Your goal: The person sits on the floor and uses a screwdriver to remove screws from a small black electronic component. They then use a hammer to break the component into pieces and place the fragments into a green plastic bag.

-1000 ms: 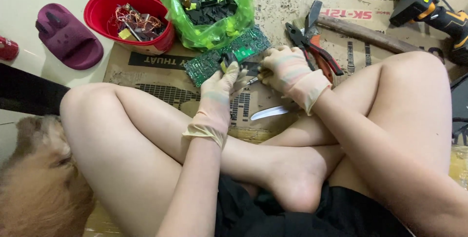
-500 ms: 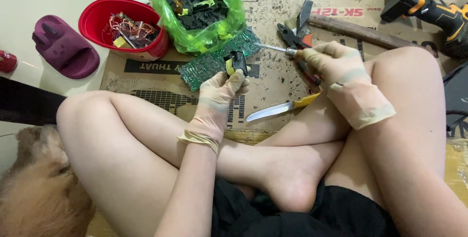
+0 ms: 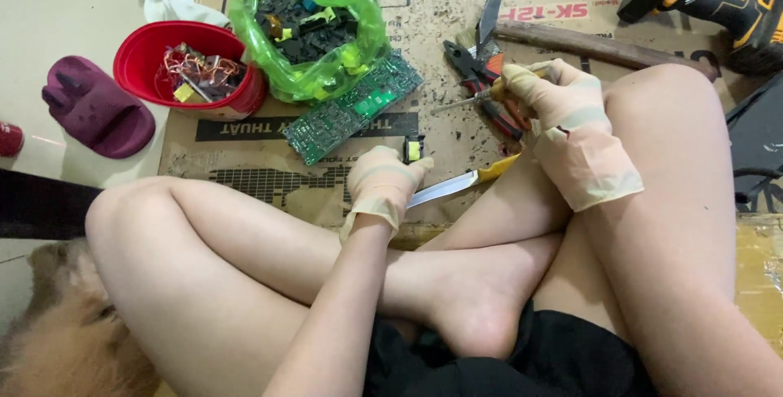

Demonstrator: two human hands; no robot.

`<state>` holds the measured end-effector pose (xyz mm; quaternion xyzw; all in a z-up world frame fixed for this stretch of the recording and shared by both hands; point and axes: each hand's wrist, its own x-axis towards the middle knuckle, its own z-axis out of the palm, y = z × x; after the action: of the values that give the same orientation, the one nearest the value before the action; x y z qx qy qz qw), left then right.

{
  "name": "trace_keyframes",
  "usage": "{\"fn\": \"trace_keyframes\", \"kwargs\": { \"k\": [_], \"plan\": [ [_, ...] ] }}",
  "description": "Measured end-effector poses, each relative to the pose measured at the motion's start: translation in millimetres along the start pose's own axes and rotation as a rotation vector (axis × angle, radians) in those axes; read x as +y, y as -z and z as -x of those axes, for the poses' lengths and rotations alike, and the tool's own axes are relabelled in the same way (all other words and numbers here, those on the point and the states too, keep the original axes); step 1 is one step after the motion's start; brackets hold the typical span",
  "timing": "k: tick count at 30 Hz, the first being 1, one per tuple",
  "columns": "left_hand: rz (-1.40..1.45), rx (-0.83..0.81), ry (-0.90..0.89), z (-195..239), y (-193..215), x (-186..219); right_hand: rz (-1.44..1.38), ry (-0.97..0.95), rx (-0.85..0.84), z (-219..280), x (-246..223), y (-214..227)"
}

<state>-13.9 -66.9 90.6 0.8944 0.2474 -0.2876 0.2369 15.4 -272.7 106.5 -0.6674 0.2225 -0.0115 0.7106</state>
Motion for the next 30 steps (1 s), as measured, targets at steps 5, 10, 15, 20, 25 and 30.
{"fn": "trace_keyframes", "kwargs": {
  "k": [5,10,15,20,25,30],
  "plan": [
    [-0.232,0.009,-0.127,-8,0,-4,0.099,-0.041,0.002,-28,28,0],
    [-0.45,0.018,-0.248,-21,4,-3,0.33,-0.069,-0.144,7,9,-4],
    [-0.67,0.021,-0.383,-23,3,6,0.375,-0.063,-0.208,14,9,-9],
    [-0.655,0.015,-0.347,-26,0,6,0.411,-0.087,-0.234,5,26,-13],
    [-0.692,0.024,-0.349,-39,-8,2,0.419,-0.119,-0.261,3,36,-19],
    [-0.7,0.025,-0.355,-32,-5,4,0.469,-0.118,-0.281,10,28,-31]
  ]
}}
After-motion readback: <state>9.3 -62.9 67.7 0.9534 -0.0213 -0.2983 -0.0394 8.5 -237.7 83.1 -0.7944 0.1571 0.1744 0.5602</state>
